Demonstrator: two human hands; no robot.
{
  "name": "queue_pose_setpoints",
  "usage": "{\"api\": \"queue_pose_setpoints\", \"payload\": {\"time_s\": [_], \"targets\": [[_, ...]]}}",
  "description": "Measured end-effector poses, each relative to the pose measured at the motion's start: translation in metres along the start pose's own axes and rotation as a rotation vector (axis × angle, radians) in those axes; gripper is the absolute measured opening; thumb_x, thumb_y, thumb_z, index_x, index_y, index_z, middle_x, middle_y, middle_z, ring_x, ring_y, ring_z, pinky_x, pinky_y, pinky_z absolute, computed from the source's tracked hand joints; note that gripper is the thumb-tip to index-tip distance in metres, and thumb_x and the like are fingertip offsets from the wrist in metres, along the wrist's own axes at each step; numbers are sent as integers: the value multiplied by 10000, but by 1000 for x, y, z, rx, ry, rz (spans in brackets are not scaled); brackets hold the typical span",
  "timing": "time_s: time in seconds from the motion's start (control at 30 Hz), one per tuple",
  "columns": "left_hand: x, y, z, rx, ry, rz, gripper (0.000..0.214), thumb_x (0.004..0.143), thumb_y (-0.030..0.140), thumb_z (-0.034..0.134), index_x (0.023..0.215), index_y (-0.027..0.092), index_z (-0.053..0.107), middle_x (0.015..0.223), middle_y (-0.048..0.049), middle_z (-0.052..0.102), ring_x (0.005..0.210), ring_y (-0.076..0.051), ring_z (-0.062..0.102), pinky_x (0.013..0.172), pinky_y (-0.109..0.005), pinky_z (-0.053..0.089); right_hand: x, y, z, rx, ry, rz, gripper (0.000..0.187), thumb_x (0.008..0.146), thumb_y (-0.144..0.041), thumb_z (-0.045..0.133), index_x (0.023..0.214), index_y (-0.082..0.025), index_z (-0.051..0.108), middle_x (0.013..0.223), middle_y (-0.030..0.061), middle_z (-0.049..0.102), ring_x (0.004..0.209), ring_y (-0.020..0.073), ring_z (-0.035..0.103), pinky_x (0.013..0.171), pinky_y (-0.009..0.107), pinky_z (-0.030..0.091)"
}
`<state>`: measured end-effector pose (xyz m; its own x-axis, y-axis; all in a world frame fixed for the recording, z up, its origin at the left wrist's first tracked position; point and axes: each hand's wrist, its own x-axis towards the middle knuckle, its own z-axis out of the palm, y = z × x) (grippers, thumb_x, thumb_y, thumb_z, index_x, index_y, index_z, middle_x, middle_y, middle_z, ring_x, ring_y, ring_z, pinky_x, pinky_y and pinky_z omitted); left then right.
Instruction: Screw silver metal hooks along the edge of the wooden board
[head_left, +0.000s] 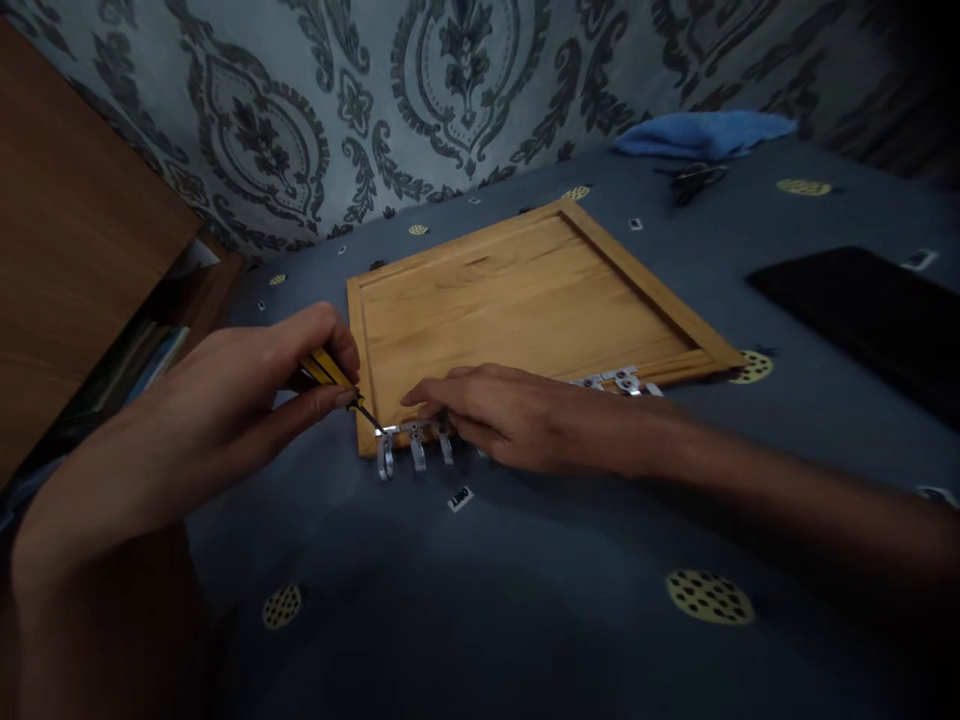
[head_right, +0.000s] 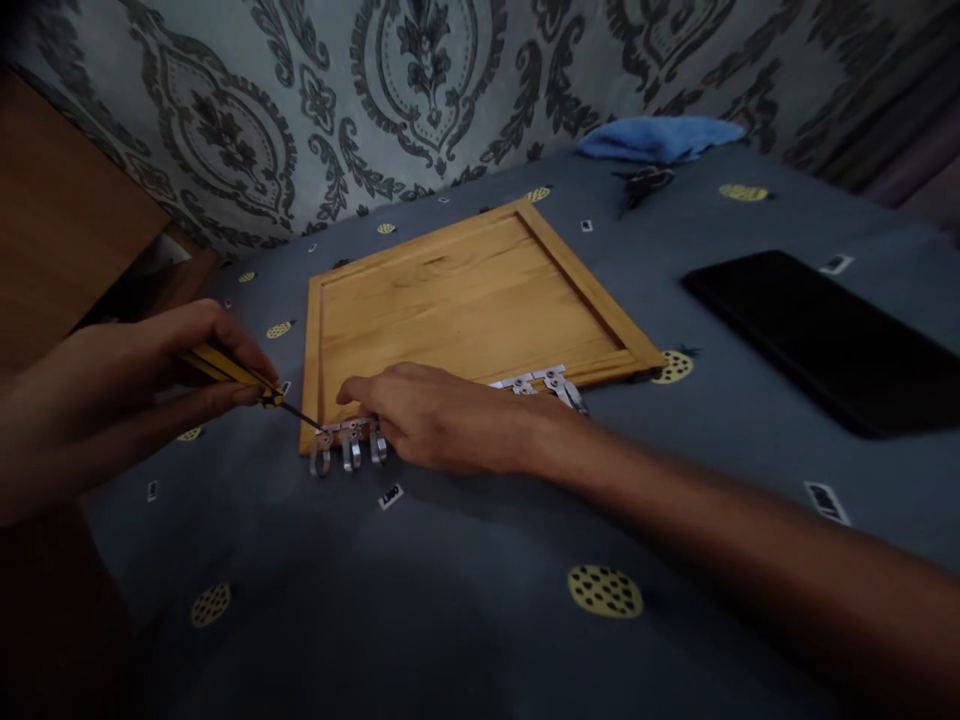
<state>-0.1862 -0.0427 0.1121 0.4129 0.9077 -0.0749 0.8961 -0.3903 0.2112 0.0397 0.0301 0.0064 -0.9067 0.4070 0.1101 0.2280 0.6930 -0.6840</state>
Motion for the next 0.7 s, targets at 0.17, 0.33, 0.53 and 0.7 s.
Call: {"api": "queue_pose_setpoints", "payload": {"time_s": [0.17, 0.33, 0.53, 0.7], "targets": [[2, -1, 1, -47, 39, 67, 53, 1000, 299, 522, 1004, 259, 556, 823, 79, 664, 626, -62, 594, 570, -165, 435, 14, -10, 1, -13, -22, 12, 370, 958, -113, 451, 1298, -146, 592, 1184, 136, 718, 1101, 259, 667, 911, 362, 511], [3, -5, 4, -70, 84, 79, 51, 966, 317, 553, 981, 272, 571, 796, 70, 670, 610, -91, 612, 530, -198, 435, 26, -14, 6, 12, -85, -19, 324, 905, -54, 469, 1184, -156, 596, 1023, 96, 724, 908, 213, 666, 786, 312, 498], [2, -6, 5, -85, 85, 78, 65, 967, 341, 564, 991, 281, 568, 815, 64, 688, 660, -114, 655, 537, -209, 455, 28, -10, 7, 97, -106, -21, 222, 926, -40, 460, 1065, -157, 588, 1060, 95, 699, 909, 191, 637, 783, 293, 467], [2, -5, 5, -86, 88, 72, 73, 966, 344, 558, 982, 274, 572, 817, 57, 689, 637, -116, 642, 527, -215, 454, 28, -8, 9, 143, -92, -15, 222, 931, -41, 464, 1066, -151, 602, 1058, 86, 711, 904, 187, 642, 795, 295, 460]]}}
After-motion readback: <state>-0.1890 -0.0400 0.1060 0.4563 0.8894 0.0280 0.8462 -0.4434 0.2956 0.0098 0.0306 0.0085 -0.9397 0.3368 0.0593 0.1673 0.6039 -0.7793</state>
